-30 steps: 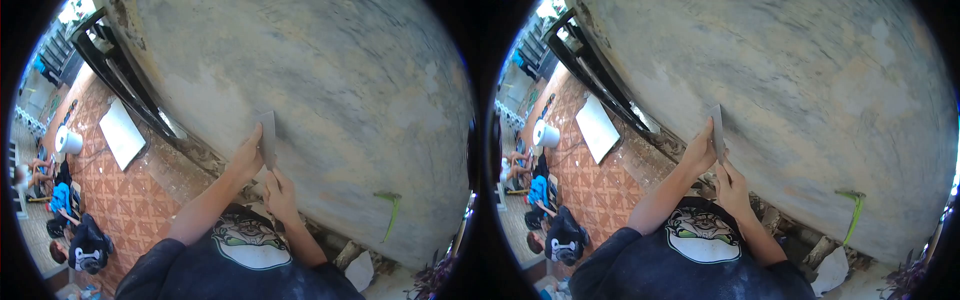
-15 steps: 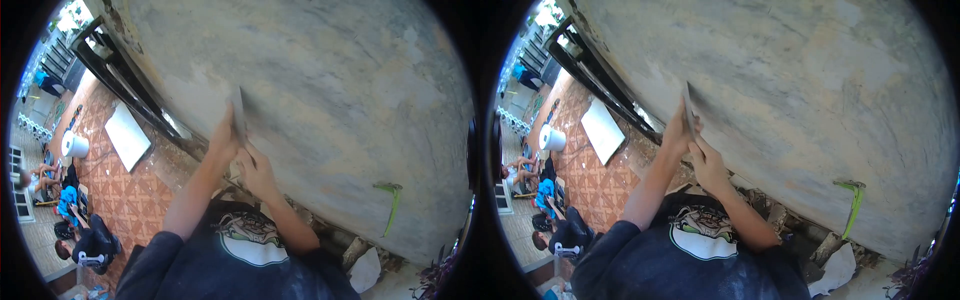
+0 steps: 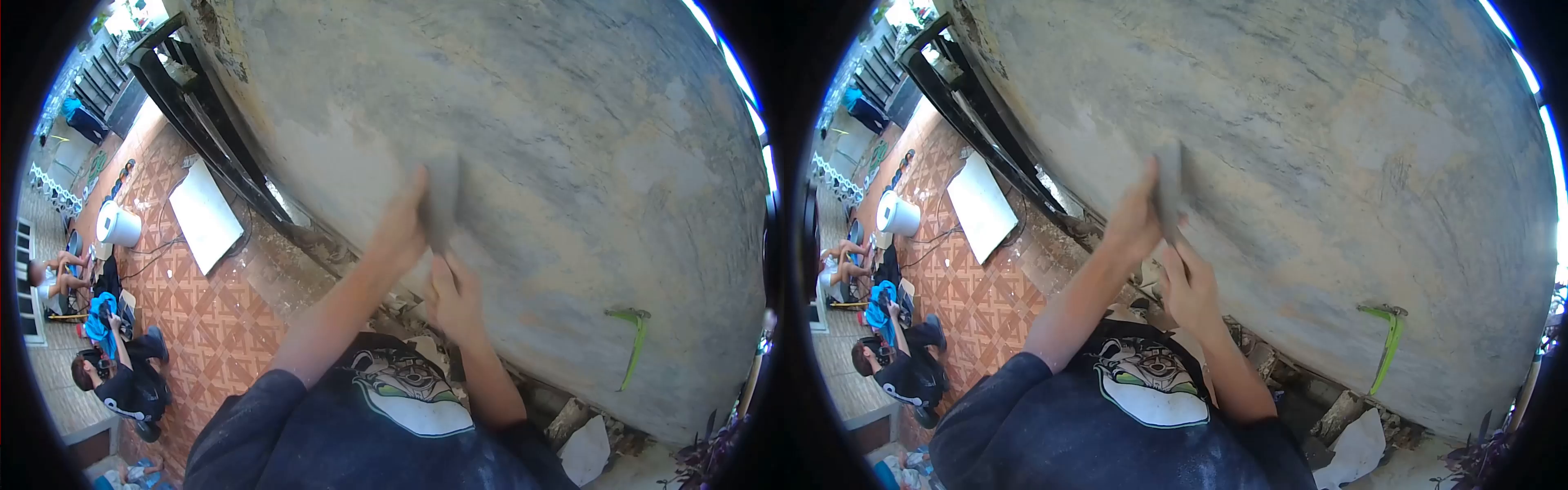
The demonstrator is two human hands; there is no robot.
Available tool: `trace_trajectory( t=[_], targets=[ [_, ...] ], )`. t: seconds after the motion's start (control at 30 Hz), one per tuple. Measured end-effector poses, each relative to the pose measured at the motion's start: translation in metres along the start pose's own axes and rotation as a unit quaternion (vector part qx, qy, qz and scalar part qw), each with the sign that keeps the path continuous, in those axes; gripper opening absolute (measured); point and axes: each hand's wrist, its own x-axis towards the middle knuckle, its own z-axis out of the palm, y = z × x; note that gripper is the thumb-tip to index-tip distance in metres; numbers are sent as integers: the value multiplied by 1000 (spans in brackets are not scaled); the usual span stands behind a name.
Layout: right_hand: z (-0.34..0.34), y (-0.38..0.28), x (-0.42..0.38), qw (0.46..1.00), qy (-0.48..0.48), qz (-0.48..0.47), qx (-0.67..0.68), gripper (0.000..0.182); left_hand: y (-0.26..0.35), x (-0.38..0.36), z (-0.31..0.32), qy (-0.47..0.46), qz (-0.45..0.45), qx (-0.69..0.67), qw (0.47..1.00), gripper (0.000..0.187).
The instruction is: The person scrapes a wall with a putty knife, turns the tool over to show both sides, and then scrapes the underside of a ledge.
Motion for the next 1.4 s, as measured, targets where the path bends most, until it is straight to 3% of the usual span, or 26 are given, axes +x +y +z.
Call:
trace_trajectory(
  t=[0.07, 0.17, 0.23, 0.43, 0.6, 0.67, 0.87, 0.93, 0.97, 1.03, 1.07, 1.13, 1.3, 1.37, 1.4],
  targets=[
    [14, 5, 23, 999, -4, -44, -27, 27, 31, 5, 2, 99, 46, 15, 994, 40],
    [32, 0, 26, 986, -38, -106, -121, 22, 32, 16, -25, 112, 12, 3, 994, 37],
    [26, -12, -4, 998, 7, 17, 68, 21, 24, 4, -1, 96, 10, -20, 995, 37],
    [39, -21, -1, 1000, 3, 4, -19, 25, 18, 8, -6, 72, 20, -32, 997, 37],
    [10, -12, 8, 994, 33, -32, -96, 26, 2, 11, 2, 55, 52, -54, 996, 43],
    [8, -18, 9, 990, 43, -30, -128, 26, 6, 12, 11, 167, 58, -21, 984, 45],
    [14, -26, 7, 995, 44, 12, -94, 27, 1, 8, 22, 149, 66, -49, 985, 47],
    [18, -16, 24, 941, 54, -219, -251, 28, 16, 17, 10, 161, 76, -39, 983, 48],
    [20, -16, 27, 941, 55, -219, -252, 28, 22, 21, 6, 170, 90, -29, 981, 49],
    [26, -21, 34, 973, 6, -107, -202, 25, 25, 17, 9, 177, 63, -42, 981, 50],
    [26, -28, 25, 972, 2, -110, -206, 25, 29, 16, 11, 183, 38, -53, 981, 50],
    [21, -40, -5, 990, 63, -3, -125, 25, 17, 1, 27, 160, 32, -46, 985, 51],
    [23, -40, 5, 987, 68, 12, -146, 25, 20, 8, 22, 129, 48, -17, 990, 53],
    [24, -49, -6, 987, 65, 38, -139, 26, 25, -4, 37, 214, -23, 2, 977, 51],
    [20, -53, -16, 988, 70, 43, -128, 26, 14, 0, 36, 213, -25, 1, 977, 51]
  ],
)
